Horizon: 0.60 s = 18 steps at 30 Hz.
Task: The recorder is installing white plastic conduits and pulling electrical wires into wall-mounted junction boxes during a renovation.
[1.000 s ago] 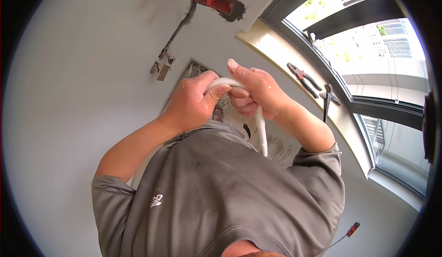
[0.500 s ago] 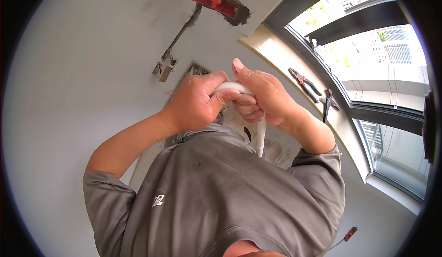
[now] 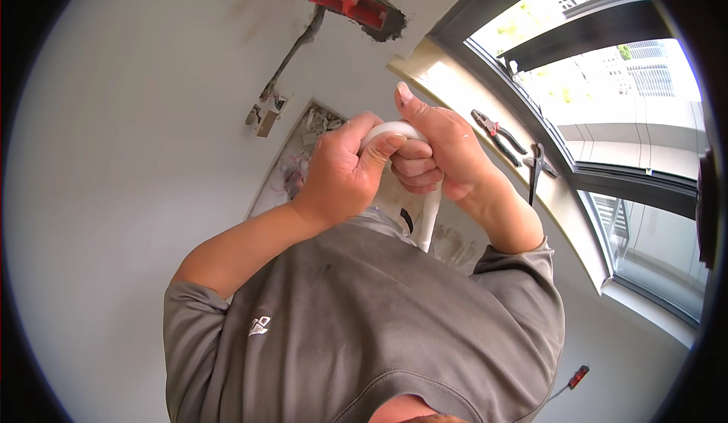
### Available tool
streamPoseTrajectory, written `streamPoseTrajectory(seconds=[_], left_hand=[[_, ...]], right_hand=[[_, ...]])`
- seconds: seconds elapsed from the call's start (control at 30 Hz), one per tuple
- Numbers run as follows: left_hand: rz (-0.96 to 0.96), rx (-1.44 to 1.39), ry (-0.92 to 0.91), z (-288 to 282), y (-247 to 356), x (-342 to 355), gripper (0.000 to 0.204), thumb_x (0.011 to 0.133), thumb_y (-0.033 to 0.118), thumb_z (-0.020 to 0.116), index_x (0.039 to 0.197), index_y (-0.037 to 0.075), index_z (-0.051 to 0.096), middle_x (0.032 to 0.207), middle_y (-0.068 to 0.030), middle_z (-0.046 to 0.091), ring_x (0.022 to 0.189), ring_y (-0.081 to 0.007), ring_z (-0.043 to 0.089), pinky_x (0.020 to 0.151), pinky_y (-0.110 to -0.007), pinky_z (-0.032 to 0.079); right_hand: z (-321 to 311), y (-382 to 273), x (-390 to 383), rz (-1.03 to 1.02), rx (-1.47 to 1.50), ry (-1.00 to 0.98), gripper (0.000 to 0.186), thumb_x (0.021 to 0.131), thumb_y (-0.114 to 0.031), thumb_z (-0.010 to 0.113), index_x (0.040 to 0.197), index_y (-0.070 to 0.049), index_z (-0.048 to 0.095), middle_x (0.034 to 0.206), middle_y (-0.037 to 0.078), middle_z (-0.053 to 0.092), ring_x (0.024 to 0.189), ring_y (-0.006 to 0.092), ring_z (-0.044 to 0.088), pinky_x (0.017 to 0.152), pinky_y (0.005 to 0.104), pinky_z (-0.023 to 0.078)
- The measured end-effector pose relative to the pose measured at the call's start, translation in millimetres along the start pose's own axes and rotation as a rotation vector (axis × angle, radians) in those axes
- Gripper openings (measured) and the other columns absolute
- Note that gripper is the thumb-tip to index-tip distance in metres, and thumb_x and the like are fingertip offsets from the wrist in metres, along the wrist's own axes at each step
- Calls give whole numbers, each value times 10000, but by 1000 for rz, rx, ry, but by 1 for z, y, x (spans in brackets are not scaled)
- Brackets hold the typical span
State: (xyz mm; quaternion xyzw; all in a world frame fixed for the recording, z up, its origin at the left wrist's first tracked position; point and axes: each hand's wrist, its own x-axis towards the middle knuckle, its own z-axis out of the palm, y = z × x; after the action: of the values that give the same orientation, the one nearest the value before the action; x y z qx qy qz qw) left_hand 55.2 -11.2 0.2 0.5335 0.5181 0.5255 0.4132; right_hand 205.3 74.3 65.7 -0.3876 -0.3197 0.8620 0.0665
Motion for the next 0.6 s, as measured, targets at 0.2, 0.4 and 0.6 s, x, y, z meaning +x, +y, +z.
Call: streamPoseTrajectory(seconds=[0.2, 0.4, 0.6], left_hand=[[-142, -71, -80, -23, -15, 26, 356, 1004, 358, 585, 860, 32, 575, 659, -33, 570, 606, -154, 521, 576, -315, 443], [-600, -879, -312, -113, -88, 56, 329, 1005, 363, 574, 1093, 46, 589, 772, 12, 573, 669, -112, 560, 621, -268, 481], [-610, -542, -298, -139, -192, -4, 375, 966, 231, 629, 1231, -19, 544, 857, -54, 624, 859, -172, 609, 827, -314, 487]], right_hand=[[-24, -7, 31, 116, 112, -141, 515, 1005, -553, 467, 747, -107, 470, 603, -30, 368, 479, 74, 301, 436, 249, 269], [-83, 6, 38, -126, -168, -78, 428, 1018, -337, 539, 1237, 31, 536, 730, -5, 424, 596, 84, 408, 501, 230, 332], [-93, 2, 82, -204, -315, 107, 369, 1023, -238, 528, 1254, 49, 552, 749, -9, 448, 615, 91, 411, 547, 253, 365]])
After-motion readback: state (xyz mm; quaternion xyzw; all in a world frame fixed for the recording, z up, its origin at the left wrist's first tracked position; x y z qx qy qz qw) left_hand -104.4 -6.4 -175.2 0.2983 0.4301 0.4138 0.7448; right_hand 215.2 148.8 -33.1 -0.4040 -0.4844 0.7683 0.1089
